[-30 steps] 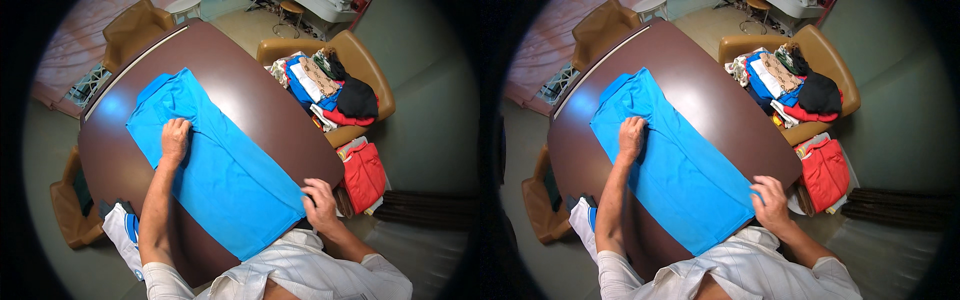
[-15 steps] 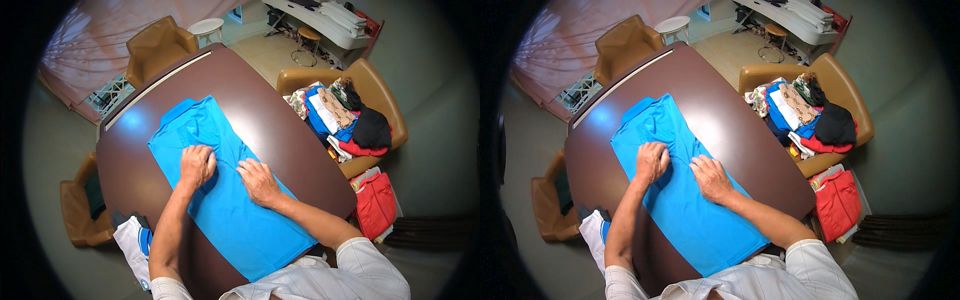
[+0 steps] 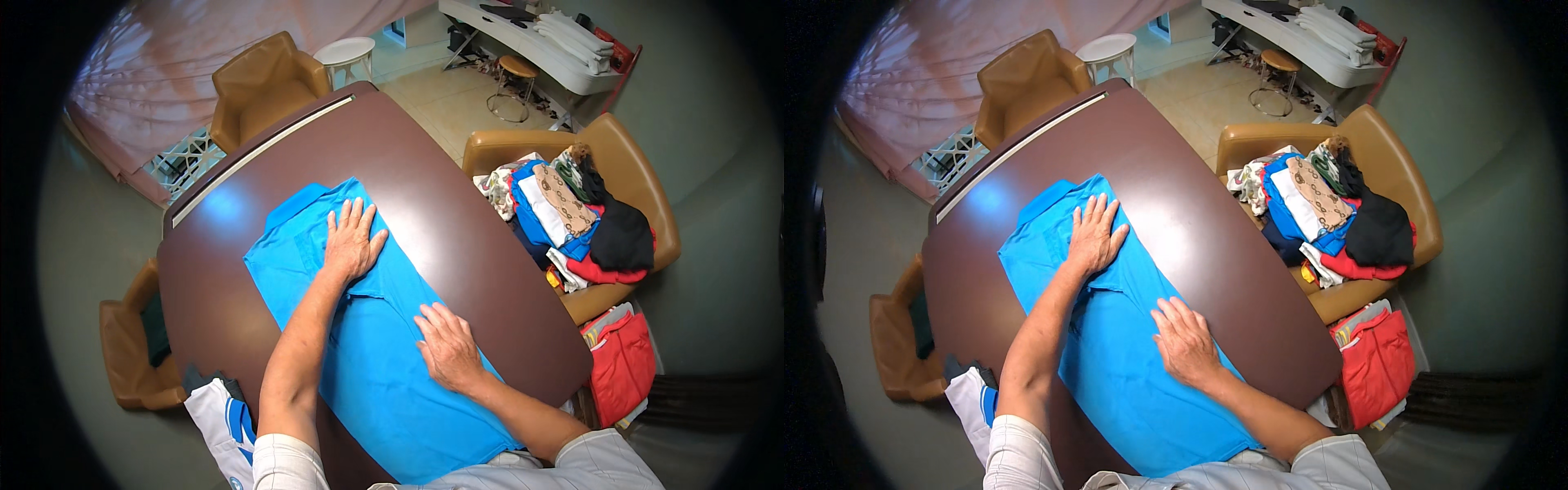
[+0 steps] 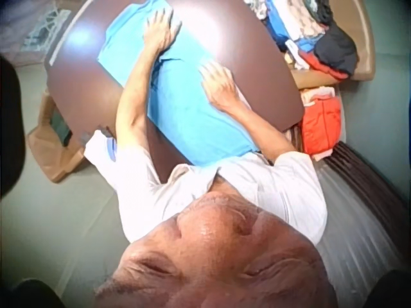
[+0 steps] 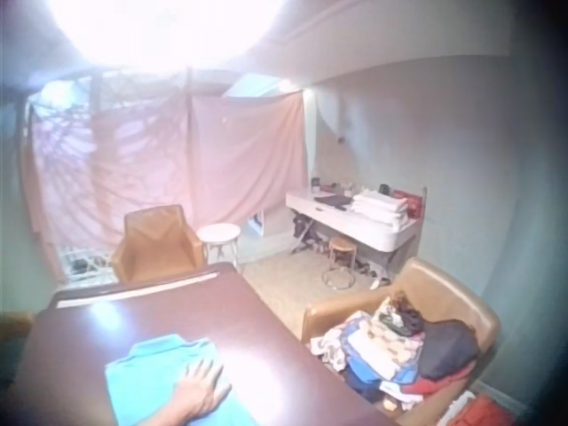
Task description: The person folds a white polo shirt with blue trim and then a blue polo shirt on a brown table. They smooth each garment, fold the sleeves inward, and fold the shirts into compact rectangles, placing the finished items on the table.
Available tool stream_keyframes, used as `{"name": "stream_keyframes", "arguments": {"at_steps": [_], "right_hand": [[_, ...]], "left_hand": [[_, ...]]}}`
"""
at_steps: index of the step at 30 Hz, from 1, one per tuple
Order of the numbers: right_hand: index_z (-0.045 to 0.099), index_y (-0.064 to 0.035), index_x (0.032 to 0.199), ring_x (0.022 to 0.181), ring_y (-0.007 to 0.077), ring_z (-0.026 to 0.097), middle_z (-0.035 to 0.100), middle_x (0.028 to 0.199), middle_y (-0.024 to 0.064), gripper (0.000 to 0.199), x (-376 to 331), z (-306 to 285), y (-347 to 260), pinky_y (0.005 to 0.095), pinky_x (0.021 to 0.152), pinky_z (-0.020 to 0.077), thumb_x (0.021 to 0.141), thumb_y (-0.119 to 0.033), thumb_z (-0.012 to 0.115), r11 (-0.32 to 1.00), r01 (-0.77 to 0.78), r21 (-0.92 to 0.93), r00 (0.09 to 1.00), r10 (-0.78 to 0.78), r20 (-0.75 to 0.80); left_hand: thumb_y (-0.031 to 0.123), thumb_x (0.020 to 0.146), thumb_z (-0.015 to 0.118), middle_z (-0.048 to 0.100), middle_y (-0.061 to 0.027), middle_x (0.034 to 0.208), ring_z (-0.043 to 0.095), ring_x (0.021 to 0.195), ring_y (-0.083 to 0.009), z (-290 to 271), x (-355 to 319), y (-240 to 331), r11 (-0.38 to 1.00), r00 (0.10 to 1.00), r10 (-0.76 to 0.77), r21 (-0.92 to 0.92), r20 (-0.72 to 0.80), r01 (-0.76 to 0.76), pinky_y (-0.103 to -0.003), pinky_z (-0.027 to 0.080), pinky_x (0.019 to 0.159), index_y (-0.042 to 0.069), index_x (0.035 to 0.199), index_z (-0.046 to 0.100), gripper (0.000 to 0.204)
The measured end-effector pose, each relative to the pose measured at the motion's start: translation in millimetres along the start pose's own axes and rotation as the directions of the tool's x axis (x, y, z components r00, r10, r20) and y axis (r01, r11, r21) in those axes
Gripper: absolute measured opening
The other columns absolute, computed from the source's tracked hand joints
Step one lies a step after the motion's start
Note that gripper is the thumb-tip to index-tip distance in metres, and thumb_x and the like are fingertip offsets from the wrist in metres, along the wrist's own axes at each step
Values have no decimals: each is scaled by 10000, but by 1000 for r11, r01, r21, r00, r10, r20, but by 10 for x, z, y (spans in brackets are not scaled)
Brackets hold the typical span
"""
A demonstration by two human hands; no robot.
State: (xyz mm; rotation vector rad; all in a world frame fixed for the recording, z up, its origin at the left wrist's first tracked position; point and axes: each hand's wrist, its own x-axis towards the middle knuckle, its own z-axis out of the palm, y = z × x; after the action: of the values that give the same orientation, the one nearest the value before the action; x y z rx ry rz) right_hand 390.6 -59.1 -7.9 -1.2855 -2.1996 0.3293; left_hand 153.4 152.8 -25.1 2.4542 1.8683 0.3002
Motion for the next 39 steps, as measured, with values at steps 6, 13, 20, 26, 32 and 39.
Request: {"name": "stream_keyframes", "arguments": {"at_steps": [6,13,20,26,32,39], "right_hand": [[617,1,1410,1458,377,481,550,1536,189,516,-26,-20,-5,510,1129,419,942,-164,761,999,-22,-24,999,23,39],[609,-2,1420,1472,395,465,532,1559,197,539,-16,-12,-37,534,1140,408,938,-179,774,999,-41,-17,997,42,61],[598,4,1424,1476,414,456,521,1566,202,559,-21,-12,-40,554,1143,404,931,-183,781,1000,-27,-15,998,28,62],[581,11,1438,1479,418,452,516,1568,205,573,-50,-13,10,558,1149,398,931,-172,775,1000,-11,5,999,10,49],[577,22,1436,1437,434,495,563,1509,220,503,364,-140,100,533,1154,418,963,-93,707,996,44,75,999,-44,-5],[586,23,1415,1426,422,514,579,1483,220,483,1487,354,260,532,1183,413,962,-93,711,942,334,41,941,-331,-76]], "left_hand": [[654,1066,472,259,-181,1780,150,1667,-380,-60,185,55,999,998,-29,-22,48,30,-625,53,1326,164,1662,438,773],[758,1003,489,265,-172,1779,151,1669,-366,-72,377,-102,998,999,-11,-64,45,14,-632,54,1327,180,1668,430,883],[367,1028,690,568,-216,1535,518,1435,-410,-194,158,-369,991,921,44,-96,-387,-88,-543,391,1207,93,1488,594,543],[189,948,788,716,-197,1139,723,933,-321,-534,-726,-911,952,859,-241,-284,-453,117,-451,584,832,27,1328,660,432],[271,933,795,743,-231,1160,741,1034,-352,-506,-997,-1006,678,833,-552,-603,-41,420,-473,596,888,-47,1402,611,595],[415,841,857,720,-269,1307,693,1248,-384,-361,-553,-1034,597,723,-687,-508,75,620,-474,552,1049,-59,1414,602,785]]}}
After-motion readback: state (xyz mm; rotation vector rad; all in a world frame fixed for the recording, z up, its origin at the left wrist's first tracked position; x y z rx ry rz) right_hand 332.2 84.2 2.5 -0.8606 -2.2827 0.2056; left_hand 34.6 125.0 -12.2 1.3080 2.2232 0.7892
